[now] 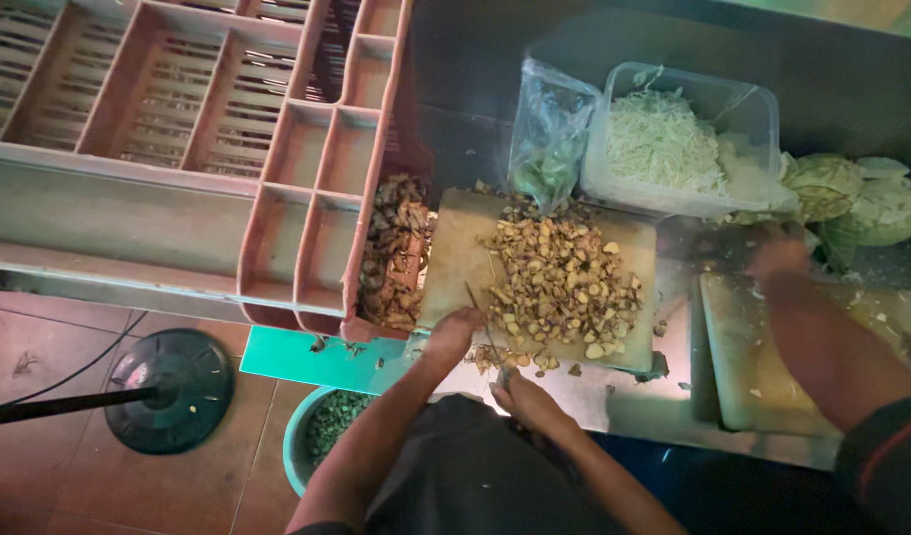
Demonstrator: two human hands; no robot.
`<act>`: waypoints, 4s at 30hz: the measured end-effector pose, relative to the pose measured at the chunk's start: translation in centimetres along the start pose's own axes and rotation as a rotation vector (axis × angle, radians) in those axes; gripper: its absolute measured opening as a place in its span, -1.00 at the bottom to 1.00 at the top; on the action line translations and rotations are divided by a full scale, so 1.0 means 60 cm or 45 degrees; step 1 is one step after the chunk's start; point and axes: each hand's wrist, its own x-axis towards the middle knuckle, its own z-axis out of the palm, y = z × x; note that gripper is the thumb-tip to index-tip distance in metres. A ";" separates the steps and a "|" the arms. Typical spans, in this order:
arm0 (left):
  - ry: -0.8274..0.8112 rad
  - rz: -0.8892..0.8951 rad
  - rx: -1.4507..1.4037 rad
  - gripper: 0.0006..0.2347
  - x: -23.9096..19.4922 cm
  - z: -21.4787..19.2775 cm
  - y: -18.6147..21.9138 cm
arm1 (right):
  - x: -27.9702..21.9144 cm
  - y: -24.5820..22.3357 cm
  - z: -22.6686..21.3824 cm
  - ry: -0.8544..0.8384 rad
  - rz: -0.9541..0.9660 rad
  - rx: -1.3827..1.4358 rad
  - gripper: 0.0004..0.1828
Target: The person chops ginger on a cutting board using a knife. Another person shreds cabbage on a separate cutting board nearby. The chopped ginger is transferred into a pink crate.
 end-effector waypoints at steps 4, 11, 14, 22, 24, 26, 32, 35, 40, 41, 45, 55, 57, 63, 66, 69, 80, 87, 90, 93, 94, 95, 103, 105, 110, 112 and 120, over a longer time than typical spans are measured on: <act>-0.018 0.044 0.068 -0.84 -0.005 -0.020 0.018 | -0.027 -0.132 -0.085 -0.116 0.295 0.215 -0.36; 0.045 0.033 0.128 -0.74 -0.009 -0.019 0.035 | -0.052 -0.159 -0.095 0.064 -0.122 0.105 -0.40; 0.035 0.020 0.078 -0.74 -0.012 -0.027 0.039 | -0.023 -0.175 -0.084 0.023 0.074 0.247 -0.49; 0.157 0.006 -0.016 -0.73 -0.016 -0.076 0.110 | -0.059 -0.139 -0.134 0.176 0.200 0.858 -0.72; 0.124 0.150 0.060 -0.72 -0.009 -0.084 0.122 | -0.070 -0.115 -0.123 0.257 0.128 1.006 -0.74; 0.188 0.307 0.044 -0.82 -0.001 -0.078 0.137 | -0.075 -0.092 -0.108 0.285 0.181 1.047 -0.77; 0.213 0.345 0.278 -0.91 0.037 -0.045 0.156 | -0.111 -0.070 -0.093 0.409 0.137 0.858 -0.68; 0.206 0.245 0.009 -0.94 0.010 -0.050 0.144 | -0.127 -0.086 -0.099 0.255 0.195 0.568 -0.57; 0.010 0.078 -0.061 -0.90 -0.129 -0.081 0.085 | -0.119 -0.099 -0.115 -0.011 -0.104 0.266 -0.48; -0.006 0.007 -0.043 -0.90 -0.161 -0.082 0.075 | -0.120 -0.095 -0.116 0.091 -0.296 0.292 -0.47; 0.083 -0.067 0.011 -0.81 -0.190 -0.085 0.046 | -0.108 -0.083 -0.128 -0.002 0.397 0.218 -0.46; 0.016 -0.271 0.887 -0.80 -0.059 -0.080 0.066 | -0.107 -0.117 -0.106 0.088 0.362 0.418 -0.54; -0.117 -0.290 0.953 -0.81 -0.036 -0.069 0.056 | -0.101 -0.111 -0.100 0.115 0.301 0.358 -0.54; -0.178 -0.062 0.629 -0.83 0.020 -0.118 0.060 | -0.083 -0.062 -0.091 0.267 0.067 0.088 -0.55; 0.037 0.175 -0.144 -0.84 0.034 -0.147 0.096 | -0.084 -0.057 -0.081 0.096 0.322 0.417 -0.55; 0.176 0.114 -0.324 -0.88 0.040 -0.140 0.123 | -0.087 -0.060 -0.087 0.189 0.271 0.408 -0.50; 0.222 0.368 0.218 -0.75 0.003 -0.073 0.086 | -0.086 -0.065 -0.107 0.125 0.238 0.189 -0.52; -0.140 0.154 0.355 -0.79 0.038 -0.064 0.098 | -0.108 -0.086 -0.109 0.312 0.334 -0.140 -0.58; -0.140 0.162 0.312 -0.77 0.036 -0.065 0.094 | -0.117 -0.093 -0.111 0.313 0.341 -0.197 -0.56; -0.153 0.168 0.268 -0.79 0.037 -0.064 0.084 | -0.122 -0.088 -0.111 0.325 0.430 -0.204 -0.56; -0.164 0.171 0.254 -0.79 0.035 -0.065 0.080 | -0.125 -0.084 -0.110 0.337 0.431 -0.218 -0.57; -0.195 0.152 0.298 -0.81 0.038 -0.066 0.074 | -0.125 -0.079 -0.109 0.353 0.434 -0.231 -0.58; -0.287 0.087 0.289 -0.85 0.037 -0.067 0.053 | -0.121 -0.074 -0.093 0.333 0.150 -0.032 -0.58; -0.264 0.221 0.429 -0.83 0.037 -0.056 0.065 | -0.125 -0.083 -0.092 0.269 0.278 -0.089 -0.59; -0.251 0.285 0.488 -0.66 0.040 -0.037 0.090 | -0.148 -0.085 -0.102 0.277 0.170 -0.148 -0.55; -0.282 0.232 0.546 -0.72 0.044 -0.040 0.090 | -0.143 -0.083 -0.104 0.169 0.253 -0.176 -0.59; -0.320 0.172 0.597 -0.58 0.056 -0.036 0.101 | -0.103 -0.058 -0.086 0.009 0.391 -0.022 -0.53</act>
